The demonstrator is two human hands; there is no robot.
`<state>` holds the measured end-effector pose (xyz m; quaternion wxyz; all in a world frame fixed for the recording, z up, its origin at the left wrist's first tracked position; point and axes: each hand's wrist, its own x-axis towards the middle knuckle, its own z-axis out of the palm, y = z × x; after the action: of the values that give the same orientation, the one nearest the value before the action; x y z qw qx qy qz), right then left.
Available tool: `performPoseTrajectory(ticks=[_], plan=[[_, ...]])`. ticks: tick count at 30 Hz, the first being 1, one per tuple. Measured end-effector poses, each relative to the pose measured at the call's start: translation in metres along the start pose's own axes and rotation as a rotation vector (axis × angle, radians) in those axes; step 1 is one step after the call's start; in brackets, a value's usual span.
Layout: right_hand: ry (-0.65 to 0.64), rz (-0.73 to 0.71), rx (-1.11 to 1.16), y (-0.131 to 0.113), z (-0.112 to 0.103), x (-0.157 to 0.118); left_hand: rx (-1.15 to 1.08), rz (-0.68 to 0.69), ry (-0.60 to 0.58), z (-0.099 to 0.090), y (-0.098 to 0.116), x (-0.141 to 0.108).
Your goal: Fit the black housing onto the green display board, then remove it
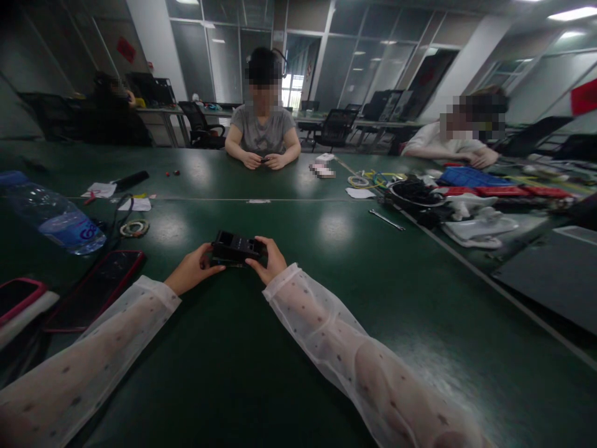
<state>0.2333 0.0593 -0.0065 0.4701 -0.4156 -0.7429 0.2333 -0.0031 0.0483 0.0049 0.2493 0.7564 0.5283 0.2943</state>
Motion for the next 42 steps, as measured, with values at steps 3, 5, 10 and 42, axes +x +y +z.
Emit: performPoseTrajectory(ticks=[3,5,10,42], plan=[[-0.031,-0.038,-0.030,0.002,0.000,0.000,0.012,0.007,0.003,0.000,-0.001,0.000],[-0.059,-0.062,-0.056,0.004,0.000,0.000,0.018,0.009,0.000,-0.001,-0.001,0.000],[-0.099,-0.046,-0.101,0.010,0.000,0.000,-0.001,0.010,-0.014,0.000,-0.001,-0.001],[-0.016,0.013,-0.012,0.003,-0.001,0.001,-0.071,-0.009,-0.002,0.001,-0.002,0.000]])
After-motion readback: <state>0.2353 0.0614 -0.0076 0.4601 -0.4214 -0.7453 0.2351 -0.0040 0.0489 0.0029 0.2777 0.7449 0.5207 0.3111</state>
